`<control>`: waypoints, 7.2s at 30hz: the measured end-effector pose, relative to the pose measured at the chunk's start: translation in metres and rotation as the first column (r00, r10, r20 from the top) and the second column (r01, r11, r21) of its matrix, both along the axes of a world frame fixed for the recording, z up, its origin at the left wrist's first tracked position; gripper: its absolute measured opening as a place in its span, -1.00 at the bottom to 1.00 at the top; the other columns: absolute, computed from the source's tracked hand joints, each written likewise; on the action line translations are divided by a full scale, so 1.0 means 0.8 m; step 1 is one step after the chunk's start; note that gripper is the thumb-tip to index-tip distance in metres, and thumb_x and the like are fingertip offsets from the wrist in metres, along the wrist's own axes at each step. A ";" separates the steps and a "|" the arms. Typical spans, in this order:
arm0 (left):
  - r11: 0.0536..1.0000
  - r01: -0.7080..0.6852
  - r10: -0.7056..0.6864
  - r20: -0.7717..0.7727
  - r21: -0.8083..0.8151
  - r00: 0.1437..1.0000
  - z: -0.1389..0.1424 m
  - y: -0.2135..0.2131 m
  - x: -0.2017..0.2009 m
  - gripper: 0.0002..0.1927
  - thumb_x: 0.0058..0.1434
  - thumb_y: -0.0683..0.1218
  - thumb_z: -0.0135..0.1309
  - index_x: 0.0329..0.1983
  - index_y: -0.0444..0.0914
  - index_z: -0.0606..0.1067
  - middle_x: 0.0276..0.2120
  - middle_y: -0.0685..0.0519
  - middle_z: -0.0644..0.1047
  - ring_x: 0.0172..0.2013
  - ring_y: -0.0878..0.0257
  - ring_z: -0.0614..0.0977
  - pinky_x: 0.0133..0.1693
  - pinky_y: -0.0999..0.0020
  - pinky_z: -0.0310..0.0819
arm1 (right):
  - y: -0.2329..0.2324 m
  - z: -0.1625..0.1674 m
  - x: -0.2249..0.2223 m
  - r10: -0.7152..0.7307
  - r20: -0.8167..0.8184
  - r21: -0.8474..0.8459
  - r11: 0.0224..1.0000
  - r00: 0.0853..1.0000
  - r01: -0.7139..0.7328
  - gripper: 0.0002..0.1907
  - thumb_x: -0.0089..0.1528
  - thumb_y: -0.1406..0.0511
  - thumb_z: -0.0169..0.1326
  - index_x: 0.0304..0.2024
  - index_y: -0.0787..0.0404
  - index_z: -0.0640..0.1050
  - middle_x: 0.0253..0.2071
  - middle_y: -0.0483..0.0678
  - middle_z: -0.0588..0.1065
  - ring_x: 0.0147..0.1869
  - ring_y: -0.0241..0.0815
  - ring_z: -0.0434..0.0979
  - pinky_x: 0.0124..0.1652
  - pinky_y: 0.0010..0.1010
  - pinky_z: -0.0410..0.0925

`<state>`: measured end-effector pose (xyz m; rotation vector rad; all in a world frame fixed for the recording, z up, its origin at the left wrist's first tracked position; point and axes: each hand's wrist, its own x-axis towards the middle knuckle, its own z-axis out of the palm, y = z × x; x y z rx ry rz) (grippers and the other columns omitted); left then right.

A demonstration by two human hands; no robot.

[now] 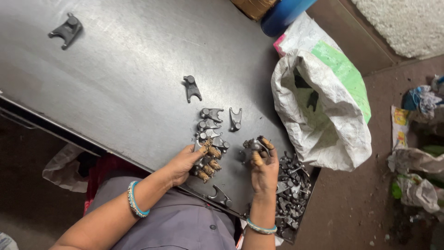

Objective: The person sorts small metal parts on a metal table, picking them from a white sack and arranging them into neat rows. The person repeatedly picks, places, and aligns the parts by hand, occasionally moving the sack or adjusting the pile.

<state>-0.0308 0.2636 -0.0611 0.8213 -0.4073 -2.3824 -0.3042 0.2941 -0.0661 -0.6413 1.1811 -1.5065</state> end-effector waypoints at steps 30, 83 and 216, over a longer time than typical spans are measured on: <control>0.955 0.261 -0.277 -0.117 -0.141 0.954 -0.063 0.083 -0.003 -0.49 0.42 0.11 0.02 0.10 -0.45 0.47 -0.30 -0.18 0.65 -0.46 0.17 0.67 -0.51 0.30 0.58 | 0.424 -0.001 -0.216 -0.216 -0.968 0.064 0.287 0.130 0.956 -0.56 -0.06 0.38 0.55 -0.23 0.22 0.57 -0.41 -0.11 0.54 -0.44 -0.35 0.47 -0.51 -0.51 0.33; 1.000 -0.018 0.016 -0.312 -0.004 0.950 -0.007 0.038 -0.001 -0.57 0.44 0.11 0.00 0.17 -0.30 0.42 -0.18 -0.20 0.65 -0.29 0.12 0.72 -0.30 0.27 0.69 | -0.019 0.057 0.109 0.148 -0.966 0.080 0.951 0.213 -0.300 -0.44 -0.05 0.54 0.22 0.04 0.28 0.53 -0.05 0.11 0.53 0.05 0.09 0.47 0.07 -0.22 0.37; 0.584 0.538 0.316 0.781 -0.608 0.539 0.028 -0.097 0.004 0.10 -0.16 -0.20 0.41 0.48 -0.12 0.16 0.31 -0.12 0.26 -0.13 -0.04 0.64 -0.05 0.11 0.57 | 0.094 -0.031 0.008 -0.057 0.517 0.205 0.977 0.854 -0.059 -0.78 0.42 0.20 0.05 -0.05 0.23 0.50 -0.22 0.04 0.51 -0.23 0.00 0.50 -0.29 -0.22 0.39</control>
